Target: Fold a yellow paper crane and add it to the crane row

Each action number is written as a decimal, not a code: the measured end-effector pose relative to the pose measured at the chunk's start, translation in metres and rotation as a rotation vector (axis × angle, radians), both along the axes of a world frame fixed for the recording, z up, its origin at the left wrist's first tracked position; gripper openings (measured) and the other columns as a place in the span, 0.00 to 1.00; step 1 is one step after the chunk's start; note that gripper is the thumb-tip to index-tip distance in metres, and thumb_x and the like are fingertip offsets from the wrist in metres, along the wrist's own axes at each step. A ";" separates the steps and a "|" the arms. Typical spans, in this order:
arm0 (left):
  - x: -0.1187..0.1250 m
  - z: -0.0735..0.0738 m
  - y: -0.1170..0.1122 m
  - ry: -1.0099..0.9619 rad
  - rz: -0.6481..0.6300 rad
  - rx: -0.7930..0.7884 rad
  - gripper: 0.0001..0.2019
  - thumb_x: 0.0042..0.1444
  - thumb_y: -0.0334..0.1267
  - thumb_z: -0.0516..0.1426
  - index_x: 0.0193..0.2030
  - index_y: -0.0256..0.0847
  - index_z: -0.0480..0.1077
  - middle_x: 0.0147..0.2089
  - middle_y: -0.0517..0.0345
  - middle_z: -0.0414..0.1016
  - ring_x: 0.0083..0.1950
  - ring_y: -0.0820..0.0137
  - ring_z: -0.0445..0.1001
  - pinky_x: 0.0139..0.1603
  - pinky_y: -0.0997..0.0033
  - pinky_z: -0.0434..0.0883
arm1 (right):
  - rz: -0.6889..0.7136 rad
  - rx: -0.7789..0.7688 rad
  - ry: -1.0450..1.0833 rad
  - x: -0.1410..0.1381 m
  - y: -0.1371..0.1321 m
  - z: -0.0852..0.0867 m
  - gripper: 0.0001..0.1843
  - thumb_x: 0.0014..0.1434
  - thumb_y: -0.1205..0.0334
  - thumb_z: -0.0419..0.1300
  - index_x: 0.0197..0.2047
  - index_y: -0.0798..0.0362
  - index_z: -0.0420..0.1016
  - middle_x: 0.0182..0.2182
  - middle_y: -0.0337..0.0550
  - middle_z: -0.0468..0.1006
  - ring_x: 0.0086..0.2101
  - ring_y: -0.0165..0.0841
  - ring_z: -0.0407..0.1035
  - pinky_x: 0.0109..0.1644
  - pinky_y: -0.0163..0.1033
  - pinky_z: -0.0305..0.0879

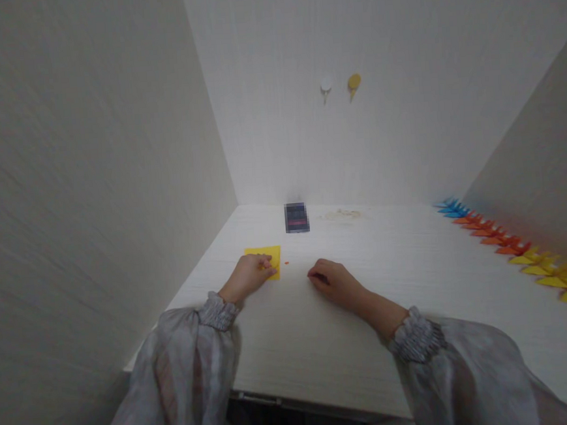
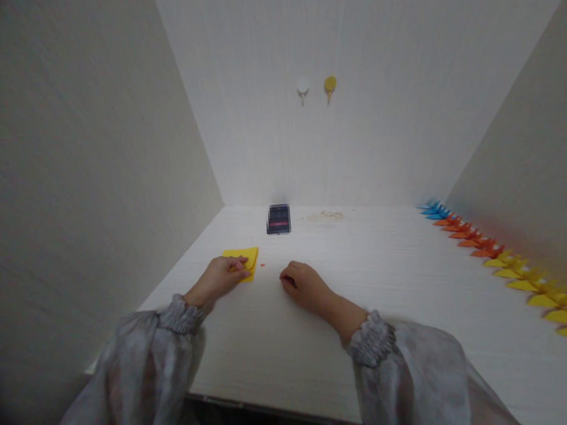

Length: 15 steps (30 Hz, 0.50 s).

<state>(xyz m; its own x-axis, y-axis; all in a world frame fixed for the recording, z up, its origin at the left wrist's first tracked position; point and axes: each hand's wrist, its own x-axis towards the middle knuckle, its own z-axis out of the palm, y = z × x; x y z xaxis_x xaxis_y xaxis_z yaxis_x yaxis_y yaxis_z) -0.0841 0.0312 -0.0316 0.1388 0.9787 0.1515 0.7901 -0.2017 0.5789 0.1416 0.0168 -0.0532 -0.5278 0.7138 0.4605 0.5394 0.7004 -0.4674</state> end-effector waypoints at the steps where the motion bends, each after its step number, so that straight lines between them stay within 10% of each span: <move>1: 0.001 0.001 0.000 -0.003 0.006 0.000 0.07 0.42 0.38 0.57 0.19 0.38 0.67 0.46 0.54 0.72 0.48 0.66 0.69 0.47 0.68 0.63 | 0.000 0.000 0.001 0.000 0.000 0.000 0.07 0.52 0.71 0.51 0.29 0.56 0.71 0.27 0.42 0.70 0.29 0.29 0.64 0.34 0.34 0.59; 15: 0.010 0.020 -0.012 -0.209 0.254 0.446 0.13 0.55 0.43 0.46 0.41 0.39 0.63 0.40 0.54 0.73 0.37 0.71 0.71 0.37 0.72 0.66 | -0.027 -0.015 0.083 -0.003 0.002 0.001 0.07 0.52 0.71 0.51 0.31 0.55 0.70 0.26 0.42 0.69 0.28 0.29 0.64 0.33 0.35 0.61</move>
